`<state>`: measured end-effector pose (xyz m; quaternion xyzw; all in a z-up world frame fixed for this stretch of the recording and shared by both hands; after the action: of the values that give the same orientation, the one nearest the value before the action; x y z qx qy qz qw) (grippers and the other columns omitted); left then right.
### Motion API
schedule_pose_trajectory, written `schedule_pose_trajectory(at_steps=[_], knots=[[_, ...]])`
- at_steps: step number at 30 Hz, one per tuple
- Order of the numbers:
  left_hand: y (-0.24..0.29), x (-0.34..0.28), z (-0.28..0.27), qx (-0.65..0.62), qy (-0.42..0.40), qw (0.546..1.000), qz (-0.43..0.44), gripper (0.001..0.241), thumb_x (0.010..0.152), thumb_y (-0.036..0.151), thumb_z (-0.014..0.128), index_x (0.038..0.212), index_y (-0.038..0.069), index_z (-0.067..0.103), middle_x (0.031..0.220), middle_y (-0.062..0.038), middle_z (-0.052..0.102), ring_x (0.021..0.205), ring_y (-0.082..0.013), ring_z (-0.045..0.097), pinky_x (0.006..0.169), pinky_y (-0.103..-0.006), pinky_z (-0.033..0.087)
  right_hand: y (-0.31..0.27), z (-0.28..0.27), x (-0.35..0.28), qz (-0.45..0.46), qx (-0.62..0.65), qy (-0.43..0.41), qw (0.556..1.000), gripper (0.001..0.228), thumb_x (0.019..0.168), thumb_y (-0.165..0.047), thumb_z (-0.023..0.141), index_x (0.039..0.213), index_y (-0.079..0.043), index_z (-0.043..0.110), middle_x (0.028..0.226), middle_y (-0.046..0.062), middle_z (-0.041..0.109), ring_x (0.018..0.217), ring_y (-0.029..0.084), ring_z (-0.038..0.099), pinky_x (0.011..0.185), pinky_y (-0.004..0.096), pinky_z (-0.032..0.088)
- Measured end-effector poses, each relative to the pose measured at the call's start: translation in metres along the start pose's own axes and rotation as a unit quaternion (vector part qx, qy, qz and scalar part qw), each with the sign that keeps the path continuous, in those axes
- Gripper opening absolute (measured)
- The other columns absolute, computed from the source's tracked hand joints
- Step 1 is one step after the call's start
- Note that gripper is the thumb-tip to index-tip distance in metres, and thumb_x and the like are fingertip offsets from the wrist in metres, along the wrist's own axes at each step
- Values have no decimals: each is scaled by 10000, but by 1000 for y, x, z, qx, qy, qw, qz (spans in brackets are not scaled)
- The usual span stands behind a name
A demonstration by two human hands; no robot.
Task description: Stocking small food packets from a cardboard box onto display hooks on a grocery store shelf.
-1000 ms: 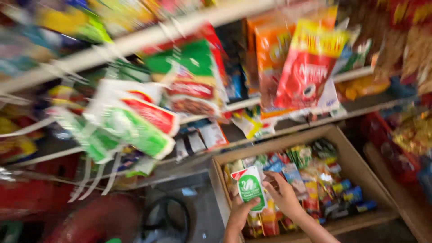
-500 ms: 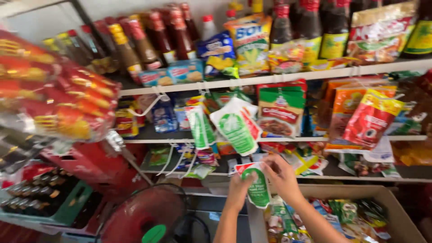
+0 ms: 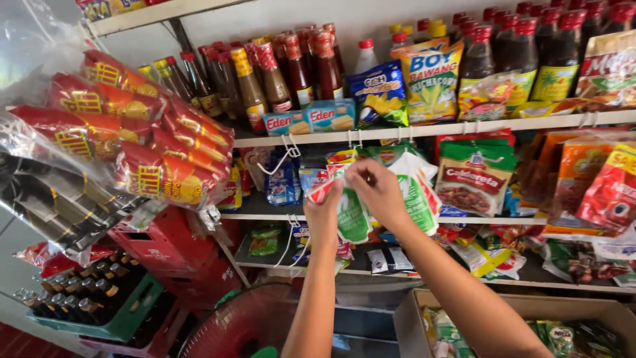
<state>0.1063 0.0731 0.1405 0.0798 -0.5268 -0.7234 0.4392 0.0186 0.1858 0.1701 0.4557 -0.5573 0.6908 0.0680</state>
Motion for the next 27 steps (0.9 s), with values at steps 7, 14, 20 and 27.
schedule_pose_trajectory(at_steps=[7,14,20,27], knots=[[-9,35,-2,42,-12,999,-5,268,872,272,795,963,21,784,854,19,714,729,-50,574,638,-242,447,16,13,19,7,-19,57,998,105,982,-117,689,1026,-24,668,857,-23,657,748,47,582,657,225,486],[-18,36,-4,-71,-7,996,-45,292,827,212,826,1019,11,738,944,-24,742,796,-88,659,718,-266,520,43,10,17,77,135,-2,988,97,1011,-110,665,1044,-20,646,940,-21,649,853,47,582,759,217,480],[-48,54,-8,7,-11,999,-40,297,838,267,811,975,7,763,907,-16,728,775,-73,615,686,-262,481,70,12,4,71,70,34,994,167,993,-51,673,1142,-32,599,937,-11,620,859,61,575,756,234,481],[-104,81,-13,98,-11,995,-5,337,894,319,790,786,3,746,732,40,663,683,-48,518,615,-281,436,104,11,-14,-22,-139,102,985,314,897,42,698,1170,-27,559,959,93,657,908,201,683,805,323,547]])
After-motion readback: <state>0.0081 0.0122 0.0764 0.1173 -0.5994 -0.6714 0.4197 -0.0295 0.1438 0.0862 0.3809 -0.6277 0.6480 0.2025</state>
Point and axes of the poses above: each hand's wrist, its own x-axis towards the middle knuckle, its own z-axis out of the palm, y = z × x, the point moved 3 cm from there along x, towards the middle knuckle
